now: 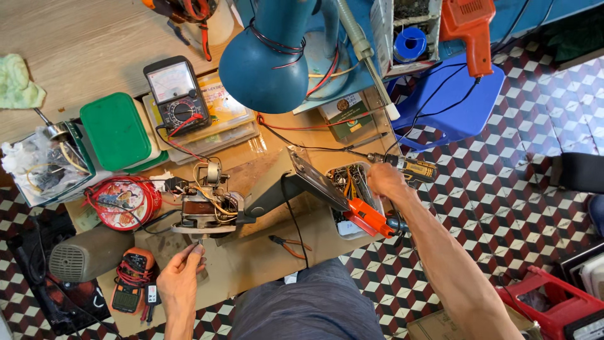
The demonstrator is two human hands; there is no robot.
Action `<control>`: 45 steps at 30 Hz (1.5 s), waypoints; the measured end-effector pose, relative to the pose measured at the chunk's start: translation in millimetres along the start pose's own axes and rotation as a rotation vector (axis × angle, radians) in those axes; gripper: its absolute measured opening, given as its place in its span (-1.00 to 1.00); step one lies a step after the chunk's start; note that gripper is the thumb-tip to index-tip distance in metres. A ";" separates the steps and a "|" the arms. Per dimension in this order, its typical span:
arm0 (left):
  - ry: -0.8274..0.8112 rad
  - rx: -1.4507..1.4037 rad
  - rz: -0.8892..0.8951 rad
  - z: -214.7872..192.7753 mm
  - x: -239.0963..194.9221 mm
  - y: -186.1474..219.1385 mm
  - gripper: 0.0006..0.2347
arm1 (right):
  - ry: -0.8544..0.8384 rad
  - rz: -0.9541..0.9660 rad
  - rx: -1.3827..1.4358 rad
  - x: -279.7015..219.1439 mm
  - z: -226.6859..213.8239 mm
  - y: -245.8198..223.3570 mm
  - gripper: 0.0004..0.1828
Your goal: The person disassembles a small electrical motor on a cluttered workbench, removes the fan blade, and uses pliers to adjust internal components. They then reassemble the motor and test it with a multimeter.
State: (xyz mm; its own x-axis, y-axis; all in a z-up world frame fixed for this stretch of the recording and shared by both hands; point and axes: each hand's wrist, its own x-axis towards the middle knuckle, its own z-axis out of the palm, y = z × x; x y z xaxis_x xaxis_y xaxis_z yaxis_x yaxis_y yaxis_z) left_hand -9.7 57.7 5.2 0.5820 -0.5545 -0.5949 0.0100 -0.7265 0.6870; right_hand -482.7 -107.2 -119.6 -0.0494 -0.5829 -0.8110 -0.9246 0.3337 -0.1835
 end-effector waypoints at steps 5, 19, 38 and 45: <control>0.002 0.032 0.035 -1.0 6.2 -8.9 -0.73 | -0.022 0.023 -0.016 8.1 17.5 -20.1 -0.72; -0.173 -0.196 0.115 1.5 23.5 -38.8 -0.69 | 0.605 -0.322 0.101 -33.6 17.7 10.3 -0.68; -0.566 -0.330 0.114 -14.1 46.2 -57.5 -0.66 | 0.117 -0.476 1.309 -256.3 74.2 -170.4 -0.65; -0.611 -0.308 0.163 -16.7 45.5 -52.4 -0.67 | 0.227 -0.449 0.745 -214.8 162.2 -185.3 -0.70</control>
State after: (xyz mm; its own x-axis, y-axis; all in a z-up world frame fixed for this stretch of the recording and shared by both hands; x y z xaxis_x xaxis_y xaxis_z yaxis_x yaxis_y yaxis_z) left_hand 29.9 77.3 -50.8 0.0352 -0.8409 -0.5401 0.2442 -0.5168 0.8205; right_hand -239.5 76.4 -1.4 0.1117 -0.8803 -0.4611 -0.3941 0.3868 -0.8337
